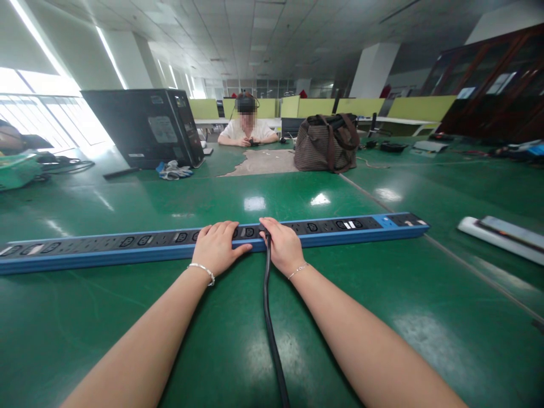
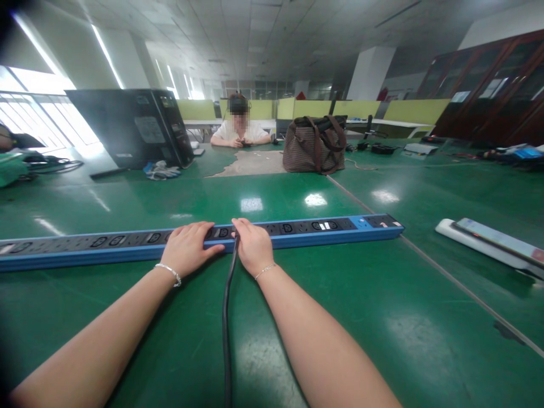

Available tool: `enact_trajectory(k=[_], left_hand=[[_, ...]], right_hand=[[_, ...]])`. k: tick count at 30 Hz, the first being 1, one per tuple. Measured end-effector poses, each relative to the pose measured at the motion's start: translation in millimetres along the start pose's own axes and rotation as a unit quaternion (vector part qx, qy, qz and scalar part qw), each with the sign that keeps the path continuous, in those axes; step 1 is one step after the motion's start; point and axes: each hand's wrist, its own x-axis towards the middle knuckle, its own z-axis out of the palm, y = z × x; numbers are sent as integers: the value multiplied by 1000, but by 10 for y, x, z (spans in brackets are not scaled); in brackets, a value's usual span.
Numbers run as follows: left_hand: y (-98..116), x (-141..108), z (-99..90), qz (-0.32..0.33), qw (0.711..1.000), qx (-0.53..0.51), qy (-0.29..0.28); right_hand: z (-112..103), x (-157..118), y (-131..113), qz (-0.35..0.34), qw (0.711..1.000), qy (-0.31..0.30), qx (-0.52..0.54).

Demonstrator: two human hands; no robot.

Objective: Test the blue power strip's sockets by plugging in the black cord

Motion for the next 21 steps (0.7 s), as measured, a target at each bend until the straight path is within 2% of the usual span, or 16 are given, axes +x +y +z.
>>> enact_trajectory(k=[4,6,11,15,19,21], left_hand=[[3,6,-1,-1,1000,-1,-1],[6,8,-4,-2,1000,1,-5],[5,10,-11,-4,1000,2,-10],[-4,9,-10,0,1000,-8,-8],[-6,11,-8,-4,1000,-19,-11],[-3,12,-8,-3,1000,-23,-9]], right_hand=[[-76,70,-33,67,987,130,59],[-122,95,-27,87,978,173,76],[-239,90,132,68,983,160,63],[-507,46,410,84,982,168,16],[-844,-121,796,169,975,141,-19],[-942,-225,957,203,968,146,-22]])
